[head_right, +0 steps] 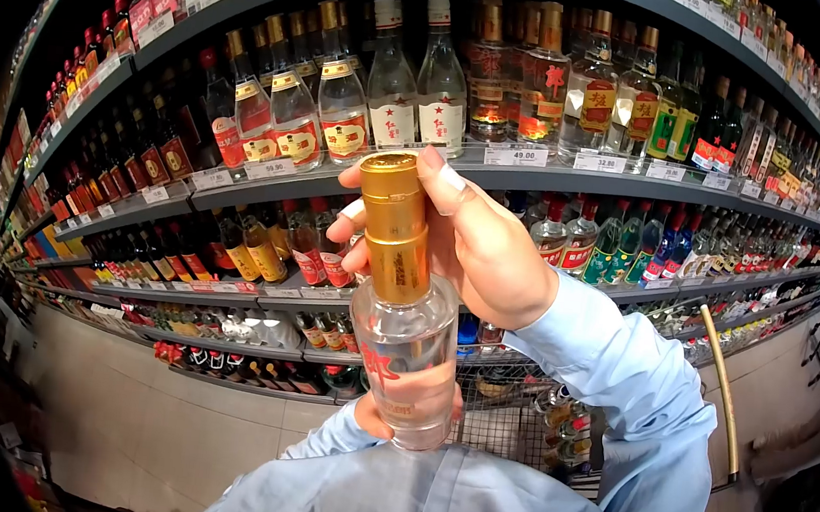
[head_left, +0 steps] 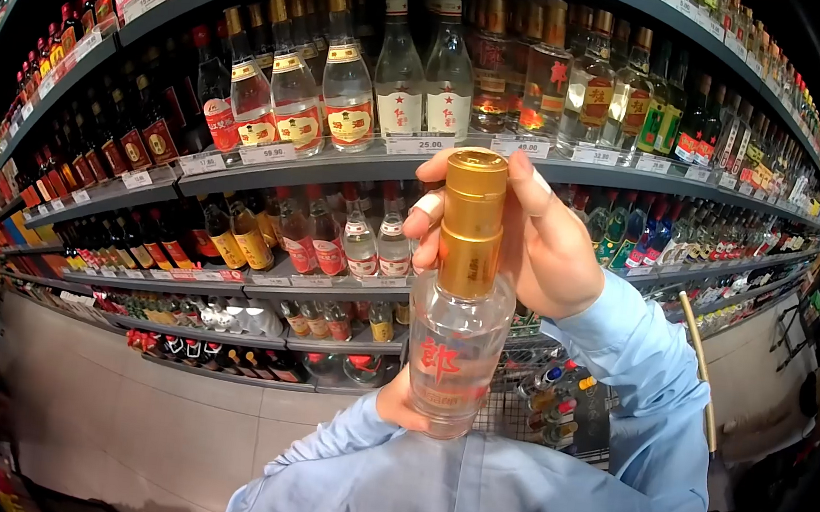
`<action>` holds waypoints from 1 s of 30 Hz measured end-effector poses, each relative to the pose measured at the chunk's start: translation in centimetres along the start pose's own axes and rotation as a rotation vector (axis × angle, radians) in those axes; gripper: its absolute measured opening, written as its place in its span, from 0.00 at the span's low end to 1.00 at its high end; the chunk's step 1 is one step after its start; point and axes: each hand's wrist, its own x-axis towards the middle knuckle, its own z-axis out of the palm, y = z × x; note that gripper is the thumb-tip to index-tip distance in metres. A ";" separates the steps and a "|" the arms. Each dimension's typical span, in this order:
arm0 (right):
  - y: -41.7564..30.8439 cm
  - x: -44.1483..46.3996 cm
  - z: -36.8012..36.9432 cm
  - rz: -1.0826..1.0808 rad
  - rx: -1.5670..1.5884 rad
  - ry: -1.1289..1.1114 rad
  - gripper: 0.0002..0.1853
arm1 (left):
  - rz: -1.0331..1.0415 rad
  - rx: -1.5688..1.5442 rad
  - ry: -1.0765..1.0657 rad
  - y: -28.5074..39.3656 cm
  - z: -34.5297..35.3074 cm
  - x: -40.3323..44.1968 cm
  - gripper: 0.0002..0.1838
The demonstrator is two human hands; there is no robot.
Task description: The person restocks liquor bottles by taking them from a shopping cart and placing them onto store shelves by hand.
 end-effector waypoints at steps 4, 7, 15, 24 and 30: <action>0.5 0.5 0.3 -0.001 -0.029 0.011 0.31 | -0.012 -0.006 0.011 0.3 0.9 0.6 0.51; 0.8 0.7 0.7 -0.008 -0.066 0.017 0.31 | 0.023 -0.068 -0.013 0.9 1.5 1.1 0.50; 1.8 0.7 0.1 -0.004 -0.060 -0.021 0.30 | 0.010 -0.050 -0.026 -0.1 0.4 0.1 0.51; 1.2 0.1 0.1 0.005 -0.135 -0.011 0.34 | 0.035 0.098 0.103 1.0 1.0 -0.1 0.48; 1.4 -0.4 -0.9 -0.009 -0.199 0.087 0.35 | 0.091 0.236 0.241 1.2 1.6 0.6 0.50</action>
